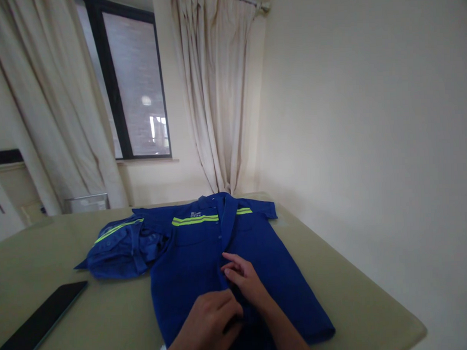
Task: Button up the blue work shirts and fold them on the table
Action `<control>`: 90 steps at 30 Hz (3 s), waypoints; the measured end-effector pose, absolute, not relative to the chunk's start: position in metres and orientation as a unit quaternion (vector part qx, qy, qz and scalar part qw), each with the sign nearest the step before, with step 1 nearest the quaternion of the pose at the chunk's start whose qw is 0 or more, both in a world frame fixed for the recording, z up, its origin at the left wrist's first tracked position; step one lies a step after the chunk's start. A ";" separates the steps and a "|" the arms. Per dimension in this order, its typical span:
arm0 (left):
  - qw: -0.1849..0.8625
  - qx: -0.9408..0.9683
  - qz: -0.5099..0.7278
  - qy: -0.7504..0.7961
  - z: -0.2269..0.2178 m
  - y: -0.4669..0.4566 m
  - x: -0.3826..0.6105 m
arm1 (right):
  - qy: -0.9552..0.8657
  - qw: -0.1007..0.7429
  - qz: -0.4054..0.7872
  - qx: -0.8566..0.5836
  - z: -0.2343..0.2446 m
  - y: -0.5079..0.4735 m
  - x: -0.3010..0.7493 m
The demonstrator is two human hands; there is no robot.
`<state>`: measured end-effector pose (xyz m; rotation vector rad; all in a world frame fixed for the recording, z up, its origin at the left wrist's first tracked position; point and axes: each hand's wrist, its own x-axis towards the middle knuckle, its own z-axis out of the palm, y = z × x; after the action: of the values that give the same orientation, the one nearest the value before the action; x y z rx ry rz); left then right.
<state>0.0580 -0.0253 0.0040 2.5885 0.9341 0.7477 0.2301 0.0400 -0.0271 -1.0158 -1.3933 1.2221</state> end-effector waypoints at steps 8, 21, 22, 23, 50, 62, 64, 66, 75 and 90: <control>0.133 0.948 0.154 0.245 -0.015 -0.024 0.076 | -0.644 0.457 0.373 -0.487 -0.017 0.031 0.234; 0.198 0.807 0.162 0.533 -0.010 0.014 0.023 | -0.632 0.364 0.344 -0.591 -0.035 0.072 0.232; 0.207 0.806 0.145 0.536 -0.014 0.016 0.021 | -0.625 0.356 0.361 -0.593 -0.034 0.078 0.231; 0.213 0.805 0.129 0.538 -0.017 0.019 0.019 | -0.618 0.350 0.380 -0.592 -0.032 0.085 0.230; 0.239 0.806 0.315 0.440 0.003 0.016 0.032 | -0.491 0.520 0.633 -0.295 -0.001 0.061 0.239; 0.263 0.810 0.296 0.432 0.015 0.004 0.030 | -0.657 0.408 0.539 -0.333 0.006 0.062 0.255; 0.245 0.780 0.359 0.450 0.014 0.011 0.025 | -0.686 0.395 0.501 -0.349 0.012 0.057 0.257; 0.184 0.754 0.419 0.471 0.011 0.019 0.020 | -0.740 0.362 0.432 -0.368 0.018 0.046 0.257; 0.176 0.838 0.324 0.402 0.036 0.003 0.011 | -0.771 0.361 0.133 -0.507 0.038 -0.017 0.278; 0.481 0.771 0.100 0.406 0.013 -0.010 0.038 | -0.754 0.278 0.246 -0.541 0.016 -0.062 0.290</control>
<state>0.0380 -0.0095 0.0134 1.8795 0.9895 0.2448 0.2899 -0.0617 0.0162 -1.4522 -2.0246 0.6606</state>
